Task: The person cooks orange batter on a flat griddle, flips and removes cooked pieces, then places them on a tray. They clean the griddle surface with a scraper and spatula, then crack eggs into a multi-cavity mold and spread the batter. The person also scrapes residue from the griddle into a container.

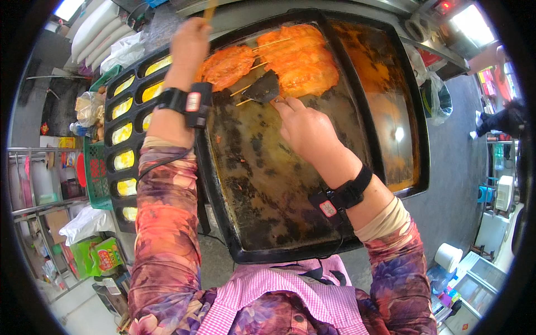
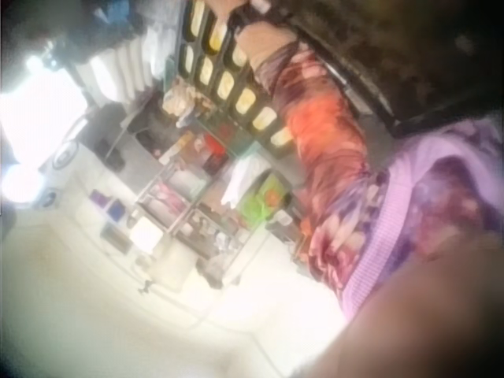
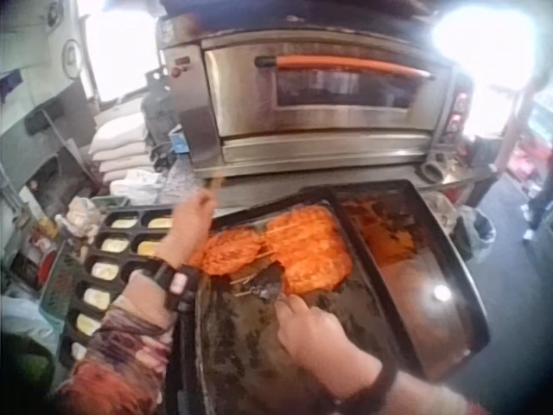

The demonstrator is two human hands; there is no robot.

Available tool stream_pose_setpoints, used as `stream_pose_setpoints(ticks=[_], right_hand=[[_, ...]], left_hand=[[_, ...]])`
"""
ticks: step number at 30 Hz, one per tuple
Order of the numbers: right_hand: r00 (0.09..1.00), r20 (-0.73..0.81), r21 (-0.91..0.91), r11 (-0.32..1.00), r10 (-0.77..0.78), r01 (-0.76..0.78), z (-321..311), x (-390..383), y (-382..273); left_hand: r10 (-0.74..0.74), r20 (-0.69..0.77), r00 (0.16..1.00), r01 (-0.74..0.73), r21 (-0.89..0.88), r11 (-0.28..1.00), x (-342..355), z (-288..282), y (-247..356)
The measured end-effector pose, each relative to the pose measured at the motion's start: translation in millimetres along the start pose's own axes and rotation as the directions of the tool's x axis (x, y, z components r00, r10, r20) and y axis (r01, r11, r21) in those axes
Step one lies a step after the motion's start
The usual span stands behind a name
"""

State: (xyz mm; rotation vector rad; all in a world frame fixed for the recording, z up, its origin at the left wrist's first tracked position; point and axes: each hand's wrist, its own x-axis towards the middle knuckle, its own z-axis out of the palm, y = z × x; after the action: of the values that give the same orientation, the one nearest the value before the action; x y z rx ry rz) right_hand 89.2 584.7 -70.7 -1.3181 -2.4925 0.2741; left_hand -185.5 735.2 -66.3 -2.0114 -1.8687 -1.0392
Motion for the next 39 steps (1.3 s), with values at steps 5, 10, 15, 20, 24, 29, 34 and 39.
stream_pose_setpoints(ticks=[5, 10, 15, 20, 24, 29, 34, 39], right_hand=[[0.999, -0.033, -0.008, 1.000, -0.008, 0.007, 2.0, 1.3, 0.7], [0.997, -0.067, 0.020, 0.999, -0.026, 0.028, 1.9, -0.6, 5.4], [1.000, -0.021, 0.051, 0.999, 0.010, -0.009, 2.0, -0.8, 6.5], [0.999, -0.042, 0.049, 0.999, -0.022, 0.024, 0.4, -1.5, 7.7], [0.999, 0.031, 0.063, 0.997, 0.044, -0.046, -1.9, -1.6, 7.7], [0.989, -0.146, 0.049, 0.999, -0.012, 0.019, -5.9, 0.2, 10.1], [0.990, -0.138, 0.018, 0.999, -0.028, 0.031, -3.0, 5.2, 12.4], [0.993, -0.112, 0.039, 0.999, -0.029, 0.034, 4.4, 12.4, 11.3]], left_hand=[[0.176, 0.420, 0.890, -0.239, 0.100, 0.966, -31.4, 55.2, 49.4], [0.062, 0.509, 0.859, -0.115, 0.073, 0.991, -40.7, 79.9, 55.0], [0.147, 0.553, 0.820, -0.221, 0.070, 0.973, -28.1, 81.3, 47.8], [0.174, 0.573, 0.801, -0.214, 0.003, 0.977, -23.8, 80.3, 38.9], [0.120, 0.526, 0.842, -0.084, -0.092, 0.992, -14.2, 72.7, 29.9], [0.109, 0.570, 0.815, -0.021, -0.158, 0.987, -6.7, 61.5, 25.5], [0.072, 0.503, 0.861, 0.025, -0.182, 0.983, 2.7, 59.2, 10.2], [0.005, 0.476, 0.880, 0.067, -0.135, 0.989, 13.5, 51.7, -4.1]])
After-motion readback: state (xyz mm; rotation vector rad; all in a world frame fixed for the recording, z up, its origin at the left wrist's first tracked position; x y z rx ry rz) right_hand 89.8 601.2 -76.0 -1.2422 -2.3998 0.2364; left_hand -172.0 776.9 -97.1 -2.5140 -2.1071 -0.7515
